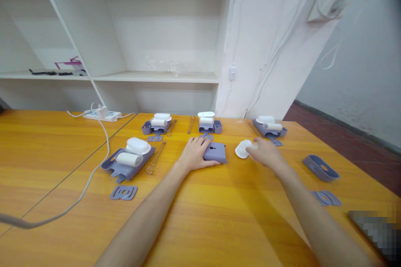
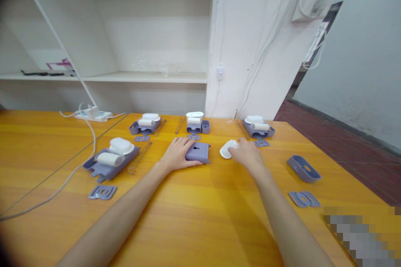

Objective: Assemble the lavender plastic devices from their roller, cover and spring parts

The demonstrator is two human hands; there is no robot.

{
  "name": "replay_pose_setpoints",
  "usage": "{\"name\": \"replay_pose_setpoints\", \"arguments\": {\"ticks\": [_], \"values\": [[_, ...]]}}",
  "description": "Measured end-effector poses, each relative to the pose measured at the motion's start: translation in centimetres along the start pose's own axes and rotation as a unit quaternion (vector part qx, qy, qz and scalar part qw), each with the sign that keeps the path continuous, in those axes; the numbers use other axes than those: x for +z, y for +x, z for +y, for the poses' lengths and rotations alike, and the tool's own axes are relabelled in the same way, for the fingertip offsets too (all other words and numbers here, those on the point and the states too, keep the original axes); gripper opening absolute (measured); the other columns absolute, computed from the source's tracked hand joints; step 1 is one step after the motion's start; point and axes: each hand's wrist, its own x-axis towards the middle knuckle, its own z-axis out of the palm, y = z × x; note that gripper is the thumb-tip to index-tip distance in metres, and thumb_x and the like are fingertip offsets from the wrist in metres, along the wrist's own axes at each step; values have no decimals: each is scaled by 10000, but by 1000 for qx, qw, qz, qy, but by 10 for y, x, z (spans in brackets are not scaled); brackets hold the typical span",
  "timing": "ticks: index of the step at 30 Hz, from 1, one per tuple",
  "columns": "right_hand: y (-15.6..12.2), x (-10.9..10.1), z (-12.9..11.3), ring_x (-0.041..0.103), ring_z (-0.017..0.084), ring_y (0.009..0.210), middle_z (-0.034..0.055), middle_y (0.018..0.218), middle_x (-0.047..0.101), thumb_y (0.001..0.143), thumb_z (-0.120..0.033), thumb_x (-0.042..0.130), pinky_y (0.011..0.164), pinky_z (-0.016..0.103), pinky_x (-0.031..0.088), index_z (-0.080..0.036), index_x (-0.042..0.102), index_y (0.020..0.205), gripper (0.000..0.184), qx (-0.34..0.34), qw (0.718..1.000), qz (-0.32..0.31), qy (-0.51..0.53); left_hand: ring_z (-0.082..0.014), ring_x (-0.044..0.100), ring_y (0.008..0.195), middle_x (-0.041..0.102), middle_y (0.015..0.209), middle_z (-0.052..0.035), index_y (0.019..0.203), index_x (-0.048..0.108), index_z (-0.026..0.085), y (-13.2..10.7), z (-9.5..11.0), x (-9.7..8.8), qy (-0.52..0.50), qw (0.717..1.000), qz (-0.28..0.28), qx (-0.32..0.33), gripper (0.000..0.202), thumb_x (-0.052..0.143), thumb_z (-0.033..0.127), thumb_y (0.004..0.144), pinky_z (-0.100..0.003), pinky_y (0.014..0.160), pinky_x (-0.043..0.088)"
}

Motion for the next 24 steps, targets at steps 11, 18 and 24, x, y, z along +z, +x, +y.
{"name": "replay_pose_setpoints", "arguments": {"ticks": [11,18,24], "values": [[-3,-28,-10,586,190,827,145,1081,566,836,-438,249,627,307,519,-174,495,1026,408,-92,786,-75,607,-290,475,1044,551,1109,-121,1182,496,211,0,1,0,-3,1000,-1,-3,756,496,740,642,-407,885,323],[-1,-28,-5,532,133,636,120,986,596,860,-362,230,501,229,457,-186,507,900,331,-49,742,-114,659,-292,473,1049,550,1117,-122,1181,494,203,-1,1,0,0,1000,-2,-2,759,482,744,649,-408,889,325],[-1,-20,-2,339,84,411,106,930,638,835,-379,280,363,213,277,-175,546,842,335,-46,810,-134,569,-291,477,1045,552,1118,-121,1179,493,202,0,0,0,0,1000,-3,-2,759,486,744,647,-409,885,330]]}}
